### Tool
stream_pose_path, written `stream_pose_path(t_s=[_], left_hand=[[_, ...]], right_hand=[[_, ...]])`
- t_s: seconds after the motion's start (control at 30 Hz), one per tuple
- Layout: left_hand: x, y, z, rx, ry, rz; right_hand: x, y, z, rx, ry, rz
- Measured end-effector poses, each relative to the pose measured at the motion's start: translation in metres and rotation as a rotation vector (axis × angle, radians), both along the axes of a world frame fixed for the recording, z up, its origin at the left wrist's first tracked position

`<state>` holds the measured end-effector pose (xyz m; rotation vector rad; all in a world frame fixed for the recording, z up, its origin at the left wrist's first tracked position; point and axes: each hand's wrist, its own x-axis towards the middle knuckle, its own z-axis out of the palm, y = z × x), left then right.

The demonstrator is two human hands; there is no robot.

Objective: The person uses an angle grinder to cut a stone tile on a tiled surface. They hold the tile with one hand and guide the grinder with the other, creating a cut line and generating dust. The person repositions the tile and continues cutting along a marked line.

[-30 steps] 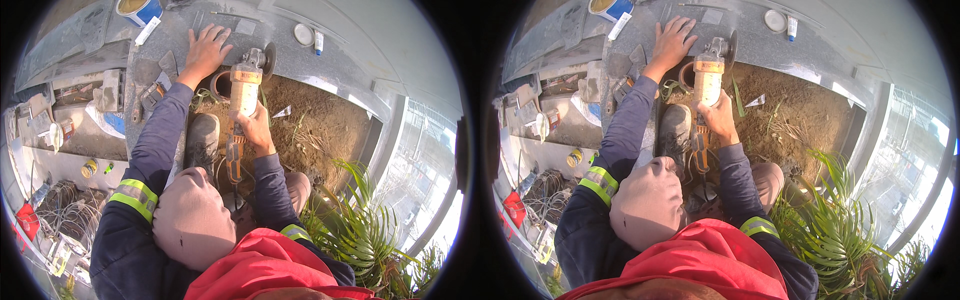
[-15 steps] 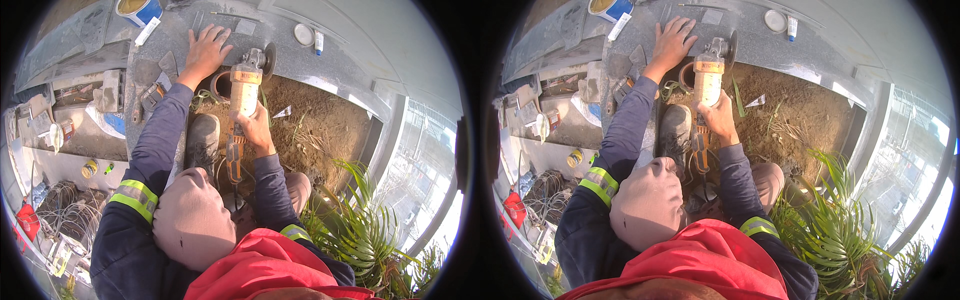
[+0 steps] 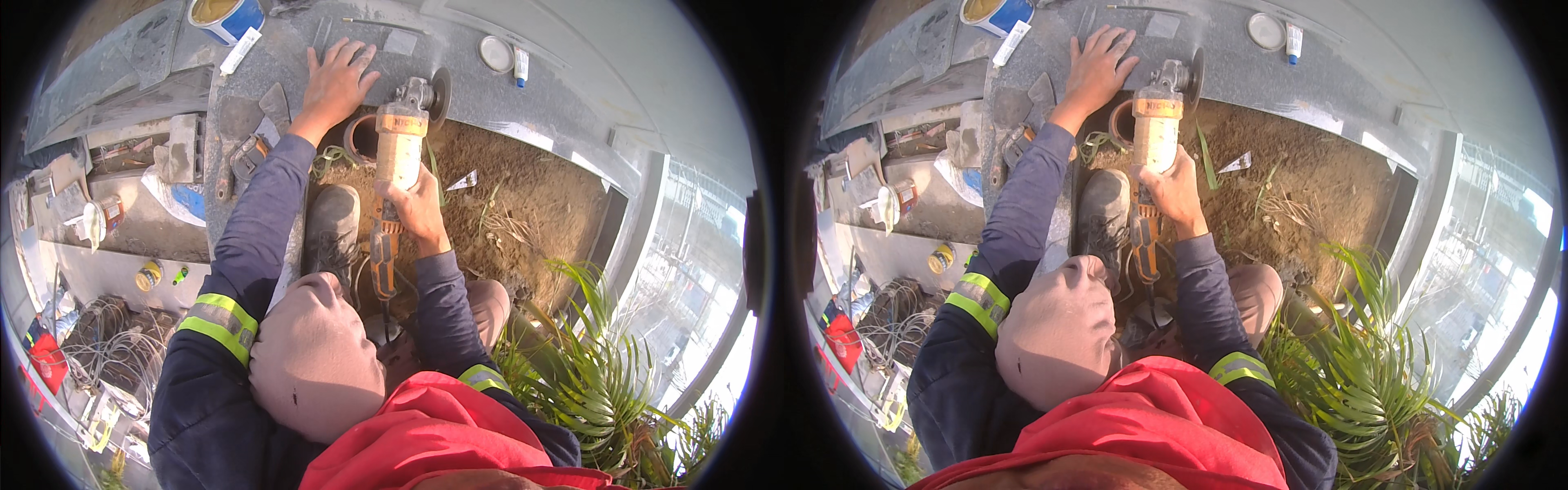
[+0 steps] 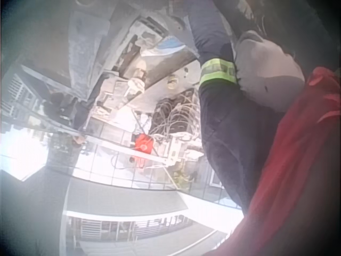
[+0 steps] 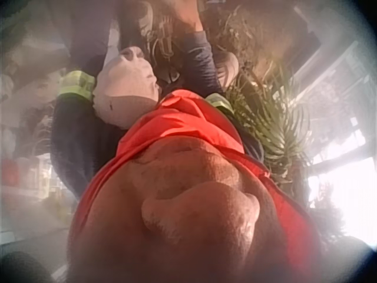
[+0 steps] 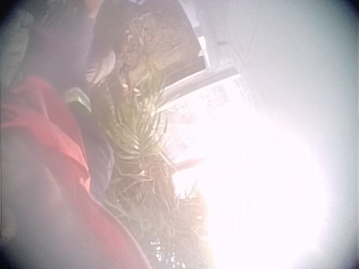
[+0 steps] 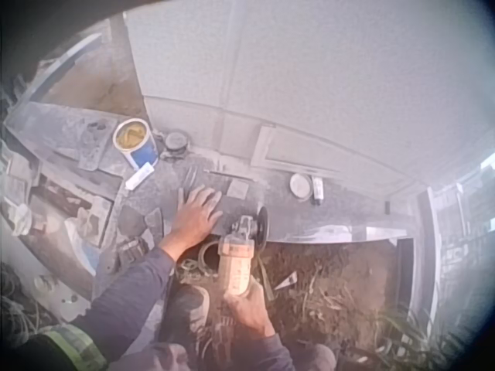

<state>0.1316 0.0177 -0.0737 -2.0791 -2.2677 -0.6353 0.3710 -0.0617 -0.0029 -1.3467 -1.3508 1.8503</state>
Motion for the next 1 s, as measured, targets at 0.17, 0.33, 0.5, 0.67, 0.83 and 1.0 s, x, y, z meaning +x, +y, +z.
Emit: stream_pose_path(t_s=[0.17, 0.33, 0.5, 0.67, 0.83, 1.0], left_hand=[[0.000, 0.002, -0.002, -0.001, 0.004, -0.002], [-0.001, 0.003, -0.005, 0.017, 0.013, -0.013], [-0.002, 0.004, -0.008, 0.018, 0.016, -0.004], [-0.004, 0.003, -0.010, 0.019, 0.027, -0.002], [-0.003, 0.004, -0.007, -0.002, 0.029, -0.001], [-0.001, 0.004, -0.006, -0.001, 0.034, -0.007]], right_hand=[[0.002, -0.005, -0.002, -0.012, -0.034, -0.013], [0.005, -0.008, -0.002, -0.004, -0.035, -0.001], [0.004, -0.013, 0.000, 0.010, -0.082, -0.022], [0.001, -0.012, 0.004, 0.005, -0.051, -0.023], [0.005, -0.011, -0.008, 0.032, -0.036, -0.024], [0.008, -0.010, -0.014, 0.030, -0.021, -0.014]])
